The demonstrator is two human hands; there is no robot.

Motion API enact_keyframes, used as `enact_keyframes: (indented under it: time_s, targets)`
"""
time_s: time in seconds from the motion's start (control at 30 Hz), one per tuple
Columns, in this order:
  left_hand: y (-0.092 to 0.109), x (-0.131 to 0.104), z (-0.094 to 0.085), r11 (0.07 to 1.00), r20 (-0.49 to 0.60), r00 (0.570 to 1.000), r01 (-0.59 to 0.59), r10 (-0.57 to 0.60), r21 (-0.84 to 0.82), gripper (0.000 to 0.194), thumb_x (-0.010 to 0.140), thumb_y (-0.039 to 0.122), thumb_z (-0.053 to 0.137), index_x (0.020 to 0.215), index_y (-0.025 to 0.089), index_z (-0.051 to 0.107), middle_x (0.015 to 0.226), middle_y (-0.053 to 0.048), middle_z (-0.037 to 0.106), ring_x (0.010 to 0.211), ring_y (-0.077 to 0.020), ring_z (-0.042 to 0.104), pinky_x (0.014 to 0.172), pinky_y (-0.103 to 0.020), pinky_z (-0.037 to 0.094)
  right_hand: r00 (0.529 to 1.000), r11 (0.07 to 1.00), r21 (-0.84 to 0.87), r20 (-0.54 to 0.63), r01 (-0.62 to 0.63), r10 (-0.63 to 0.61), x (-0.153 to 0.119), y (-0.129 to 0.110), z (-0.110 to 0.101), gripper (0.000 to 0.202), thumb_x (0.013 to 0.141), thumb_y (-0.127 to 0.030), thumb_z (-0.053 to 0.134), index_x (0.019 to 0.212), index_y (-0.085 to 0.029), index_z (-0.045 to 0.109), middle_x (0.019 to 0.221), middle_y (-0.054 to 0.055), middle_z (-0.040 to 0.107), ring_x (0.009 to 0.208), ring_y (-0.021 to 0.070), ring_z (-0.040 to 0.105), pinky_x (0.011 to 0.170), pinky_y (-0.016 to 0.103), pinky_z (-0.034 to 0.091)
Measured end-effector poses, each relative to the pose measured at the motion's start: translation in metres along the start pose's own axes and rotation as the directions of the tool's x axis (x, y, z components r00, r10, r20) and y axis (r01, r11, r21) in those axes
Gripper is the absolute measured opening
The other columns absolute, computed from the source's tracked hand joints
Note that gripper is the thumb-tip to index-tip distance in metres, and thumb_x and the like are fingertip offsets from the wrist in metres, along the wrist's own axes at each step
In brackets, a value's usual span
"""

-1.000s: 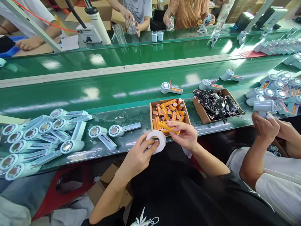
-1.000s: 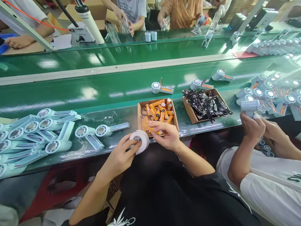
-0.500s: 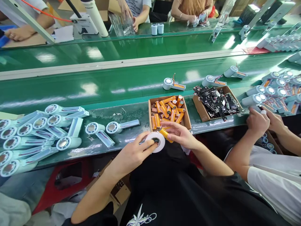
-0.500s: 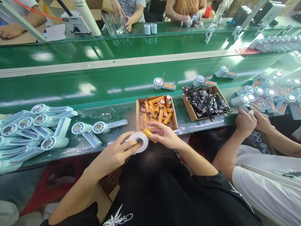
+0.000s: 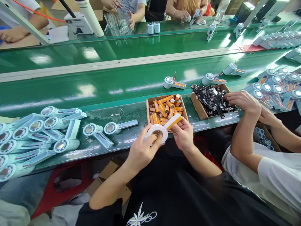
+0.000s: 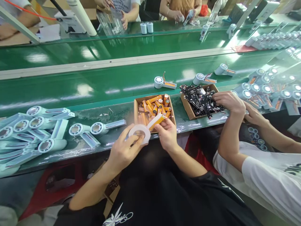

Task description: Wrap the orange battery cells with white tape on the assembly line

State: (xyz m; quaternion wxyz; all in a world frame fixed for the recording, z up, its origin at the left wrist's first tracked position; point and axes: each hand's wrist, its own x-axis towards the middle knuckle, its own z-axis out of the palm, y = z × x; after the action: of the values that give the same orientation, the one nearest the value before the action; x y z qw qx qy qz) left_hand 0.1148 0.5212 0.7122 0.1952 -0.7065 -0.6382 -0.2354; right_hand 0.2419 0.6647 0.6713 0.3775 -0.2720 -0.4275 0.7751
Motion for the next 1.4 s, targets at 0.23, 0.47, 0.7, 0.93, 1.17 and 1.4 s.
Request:
enact_keyframes:
  time_s: [0.23, 0.47, 0.7, 0.93, 1.17, 1.4]
  targets:
    - [0.041, -0.012, 0.04, 0.907, -0.055, 0.998, -0.028, 0.005, -0.419, 0.029, 0.088, 0.018, 0.077, 0.117, 0.014, 0.072, 0.086, -0.005, 0.07, 0.136, -0.0358, 0.059, 0.109, -0.046, 0.059, 0.877, 0.901, 0.004, -0.234, 0.433, -0.421, 0.054, -0.078, -0.039, 0.034, 0.076, -0.041, 0.088, 0.102, -0.026, 0.073, 0.112, 0.001, 0.077, 0.102, 0.0162, 0.075, 0.084, 0.026, 0.065]
    - [-0.039, -0.006, 0.026, 0.949, 0.169, 0.954, 0.275, -0.248, -0.156, 0.041, 0.097, 0.037, 0.069, 0.134, 0.019, 0.067, 0.125, -0.013, 0.071, 0.131, -0.0331, 0.058, 0.111, -0.053, 0.051, 0.954, 0.931, -0.214, 0.029, 0.297, -0.298, 0.048, -0.066, -0.06, 0.062, 0.081, -0.041, 0.085, 0.138, -0.038, 0.059, 0.117, 0.003, 0.078, 0.11, 0.0245, 0.076, 0.092, 0.041, 0.066]
    - [-0.101, -0.073, -0.014, 0.794, 0.18, 0.805, 0.47, -0.565, 0.386, 0.029, 0.097, 0.037, 0.066, 0.123, 0.026, 0.074, 0.141, -0.016, 0.063, 0.133, -0.0433, 0.049, 0.105, -0.066, 0.045, 0.987, 0.967, -0.203, 0.07, 0.154, -0.142, 0.009, -0.04, -0.114, 0.046, 0.081, -0.036, 0.087, 0.121, -0.036, 0.064, 0.102, 0.005, 0.083, 0.087, 0.0297, 0.081, 0.08, 0.054, 0.068]
    - [-0.148, -0.051, -0.028, 0.901, 0.472, 0.785, 0.242, -0.4, 0.361, 0.029, 0.102, 0.026, 0.051, 0.117, 0.026, 0.075, 0.129, -0.011, 0.069, 0.116, -0.0284, 0.06, 0.075, -0.036, 0.061, 0.974, 0.955, -0.189, 0.055, 0.227, -0.22, 0.015, -0.061, -0.112, 0.046, 0.078, -0.033, 0.089, 0.119, -0.035, 0.067, 0.097, 0.004, 0.083, 0.089, 0.0306, 0.081, 0.087, 0.058, 0.066]
    - [-0.231, 0.075, 0.038, 0.902, 0.606, 0.67, 0.282, -0.428, 0.326, 0.03, 0.083, 0.005, 0.058, 0.104, 0.016, 0.076, 0.138, -0.017, 0.054, 0.132, -0.038, 0.043, 0.098, -0.048, 0.055, 0.913, 0.881, -0.253, 0.192, 0.399, -0.359, 0.064, -0.103, -0.044, 0.049, 0.077, -0.037, 0.09, 0.12, -0.033, 0.065, 0.101, 0.003, 0.082, 0.103, 0.0296, 0.079, 0.092, 0.052, 0.065]
    - [-0.278, 0.115, 0.087, 0.916, 0.705, 0.627, 0.392, -0.331, 0.082, 0.016, 0.081, 0.019, 0.068, 0.092, 0.024, 0.079, 0.126, -0.003, 0.069, 0.109, -0.0215, 0.061, 0.092, -0.027, 0.051, 0.859, 0.776, -0.459, 0.47, 0.433, -0.202, 0.163, -0.092, 0.044, 0.049, 0.079, -0.036, 0.085, 0.124, -0.025, 0.07, 0.104, 0.002, 0.08, 0.094, 0.0202, 0.077, 0.094, 0.039, 0.062]
